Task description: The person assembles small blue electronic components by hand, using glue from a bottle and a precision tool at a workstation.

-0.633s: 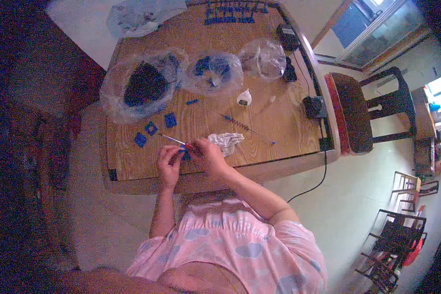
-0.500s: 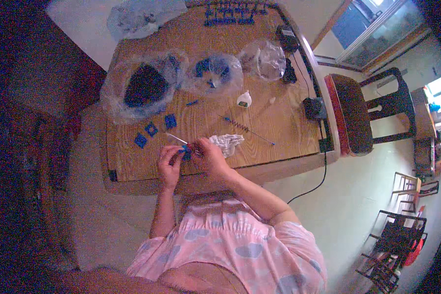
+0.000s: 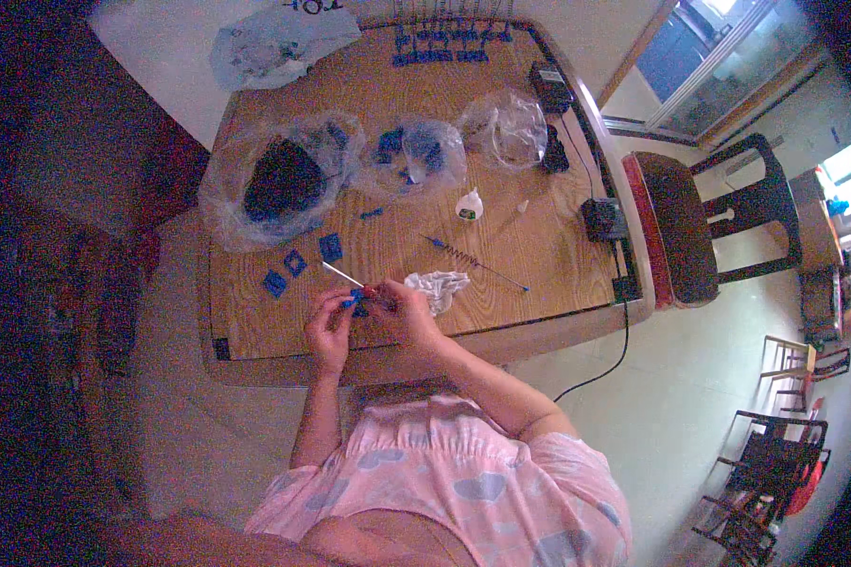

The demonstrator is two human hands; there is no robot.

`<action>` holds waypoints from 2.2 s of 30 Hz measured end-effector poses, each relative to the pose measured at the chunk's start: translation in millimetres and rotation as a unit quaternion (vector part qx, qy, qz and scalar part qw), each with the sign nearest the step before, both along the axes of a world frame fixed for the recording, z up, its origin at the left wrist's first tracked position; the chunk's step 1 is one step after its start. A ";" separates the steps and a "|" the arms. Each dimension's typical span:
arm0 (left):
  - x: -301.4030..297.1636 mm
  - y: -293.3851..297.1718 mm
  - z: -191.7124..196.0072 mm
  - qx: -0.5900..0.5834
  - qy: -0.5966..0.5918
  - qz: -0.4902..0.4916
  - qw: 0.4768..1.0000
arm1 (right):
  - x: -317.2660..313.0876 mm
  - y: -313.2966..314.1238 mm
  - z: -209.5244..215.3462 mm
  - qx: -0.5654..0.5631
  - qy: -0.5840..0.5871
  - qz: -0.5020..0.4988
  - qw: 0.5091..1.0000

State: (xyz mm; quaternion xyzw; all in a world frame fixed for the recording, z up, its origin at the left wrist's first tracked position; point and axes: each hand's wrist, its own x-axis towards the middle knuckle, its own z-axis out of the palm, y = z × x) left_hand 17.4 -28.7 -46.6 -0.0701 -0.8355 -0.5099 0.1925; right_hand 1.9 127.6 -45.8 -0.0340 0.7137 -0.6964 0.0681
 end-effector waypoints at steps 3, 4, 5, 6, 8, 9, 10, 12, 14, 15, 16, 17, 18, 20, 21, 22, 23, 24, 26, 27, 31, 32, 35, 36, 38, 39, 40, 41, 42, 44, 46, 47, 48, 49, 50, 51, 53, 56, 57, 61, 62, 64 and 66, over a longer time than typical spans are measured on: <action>0.7 0.0 -1.7 0.024 -0.017 -0.006 1.000 | -0.5 2.4 -1.0 0.081 0.068 -0.016 0.994; 1.0 2.1 -0.2 0.028 -0.022 -0.005 0.999 | -1.6 2.8 -0.1 0.081 0.068 -0.016 0.994; 1.1 4.0 1.0 0.031 -0.027 -0.003 0.999 | -3.0 3.3 1.6 0.117 0.065 -0.014 0.991; 0.6 5.6 1.8 0.031 -0.027 -0.004 0.999 | -3.7 3.9 2.5 0.153 0.062 -0.011 0.986; -0.9 8.4 3.3 -0.028 -0.049 0.000 0.998 | -2.0 5.4 -3.5 0.123 0.048 -0.013 0.991; -2.7 9.5 1.5 -0.028 -0.049 -0.002 0.998 | -1.1 6.9 -6.2 0.093 0.035 -0.016 0.995; -3.3 8.1 -3.5 -0.085 -0.021 -0.001 0.996 | -0.2 6.6 -2.0 0.092 0.033 -0.014 0.995; -2.8 6.3 -16.1 -0.143 0.005 0.001 0.990 | 3.6 11.4 7.8 0.200 0.133 -0.024 0.970; -3.0 7.2 -25.5 -0.085 0.007 0.009 0.996 | 15.9 20.3 26.0 0.165 0.092 -0.029 0.982; -1.2 8.3 -26.6 -0.085 0.005 0.009 0.996 | 24.2 26.4 33.3 0.130 0.051 -0.034 0.990; -1.4 13.8 -22.5 -0.052 -0.015 0.016 0.998 | 32.1 38.1 38.2 0.131 0.049 -0.036 0.989; -0.4 16.0 -19.1 -0.019 -0.037 0.027 0.999 | 40.9 50.6 42.3 0.174 0.070 -0.016 0.982; -0.2 15.5 -18.1 -0.020 -0.039 0.029 0.999 | 48.4 60.5 43.4 0.217 0.090 0.004 0.972; -1.6 16.2 -16.3 -0.064 -0.005 0.055 0.996 | 62.1 74.0 41.3 0.245 0.062 0.030 0.967; -2.0 16.9 -14.4 -0.065 -0.007 0.055 0.996 | 66.3 78.0 40.1 0.272 0.036 0.056 0.960; -3.1 17.9 -11.1 -0.074 0.004 0.059 0.996 | 68.4 80.9 39.0 0.271 0.034 0.055 0.960; -3.6 18.7 -9.4 -0.083 0.016 0.064 0.994 | 70.4 83.1 37.5 0.285 0.042 0.054 0.956; -4.0 18.2 -10.1 -0.085 0.014 0.062 0.994 | 72.1 84.4 35.5 0.299 0.051 0.053 0.951; -6.6 17.2 -11.4 -0.112 0.024 0.070 0.991 | 71.5 85.3 25.7 0.296 0.070 0.036 0.952; -6.4 18.2 -11.3 -0.114 0.024 0.067 0.991 | 70.8 85.0 22.5 0.295 0.092 0.020 0.951; -6.5 19.9 -12.4 -0.075 -0.017 0.078 0.994 | 62.2 61.9 15.3 0.186 0.045 -0.034 0.981; -7.3 19.1 -13.5 -0.079 -0.022 0.080 0.993 | 52.2 51.2 6.7 0.179 0.044 -0.017 0.983; -7.4 16.6 -16.3 -0.117 -0.004 0.081 0.990 | 16.0 20.6 2.9 0.207 0.068 -0.006 0.976; -5.3 17.4 -14.3 -0.117 -0.003 0.079 0.990 | 7.9 14.9 4.3 0.245 0.092 -0.013 0.965; -2.7 21.5 -3.5 -0.101 -0.045 0.067 0.992 | -0.8 10.7 -3.3 0.248 0.110 -0.023 0.962; -4.5 19.7 -7.2 -0.099 -0.040 0.057 0.993 | -4.2 9.3 -6.9 0.251 0.126 -0.034 0.959; -3.6 19.1 -7.1 -0.098 -0.041 0.059 0.993 | -5.2 7.0 -8.1 0.251 0.126 -0.032 0.959; -2.8 19.2 -6.5 -0.101 -0.042 0.064 0.992 | -6.0 5.1 -9.3 0.284 0.108 -0.016 0.952; -2.2 19.1 -5.9 -0.104 -0.044 0.069 0.991 | -6.3 4.1 -10.6 0.317 0.091 -0.001 0.944; -2.7 18.4 -3.4 -0.103 -0.042 0.065 0.992 | -5.7 3.3 -8.0 0.324 0.088 0.002 0.942; -3.0 17.3 -4.1 -0.104 -0.040 0.063 0.992 | -5.9 3.1 -7.5 0.331 0.087 0.004 0.940; -3.3 16.6 -6.1 -0.099 -0.026 0.064 0.993 | -6.4 3.4 -8.3 0.331 0.090 0.007 0.939; -3.4 15.8 -7.1 -0.094 -0.013 0.066 0.993 | -6.9 3.6 -8.4 0.331 0.094 0.010 0.939; -3.4 14.7 -7.7 -0.093 -0.013 0.067 0.993 | -7.0 4.2 -8.1 0.332 0.095 0.011 0.938; -3.3 13.0 -8.3 -0.098 -0.019 0.054 0.994 | -6.8 4.8 -7.3 0.333 0.106 0.016 0.937; -3.3 12.0 -8.7 -0.103 -0.026 0.040 0.994 | -6.8 4.9 -6.9 0.333 0.117 0.021 0.935; -3.3 13.3 -5.1 -0.127 -0.002 0.040 0.991 | -6.8 4.4 -6.6 0.330 0.122 0.019 0.936; -3.5 18.6 4.9 -0.165 0.030 0.041 0.985 | -7.1 5.8 -8.9 0.324 0.118 0.018 0.938; -4.0 19.9 6.7 -0.179 0.037 0.042 0.982 | -7.1 6.9 -9.7 0.320 0.110 0.020 0.941; -5.0 11.9 -5.4 -0.183 0.042 0.032 0.982 | -6.2 5.6 -3.9 0.317 0.108 0.021 0.942; -3.8 12.3 -7.0 -0.169 0.029 0.031 0.985 | -6.7 6.1 -5.7 0.310 0.111 0.018 0.944; -3.3 13.7 -6.2 -0.155 0.016 0.030 0.987 | -7.4 7.2 -5.1 0.302 0.114 0.015 0.946; -3.8 16.7 -0.8 -0.166 0.024 0.028 0.985 | -7.6 8.6 -1.0 0.315 0.107 0.029 0.943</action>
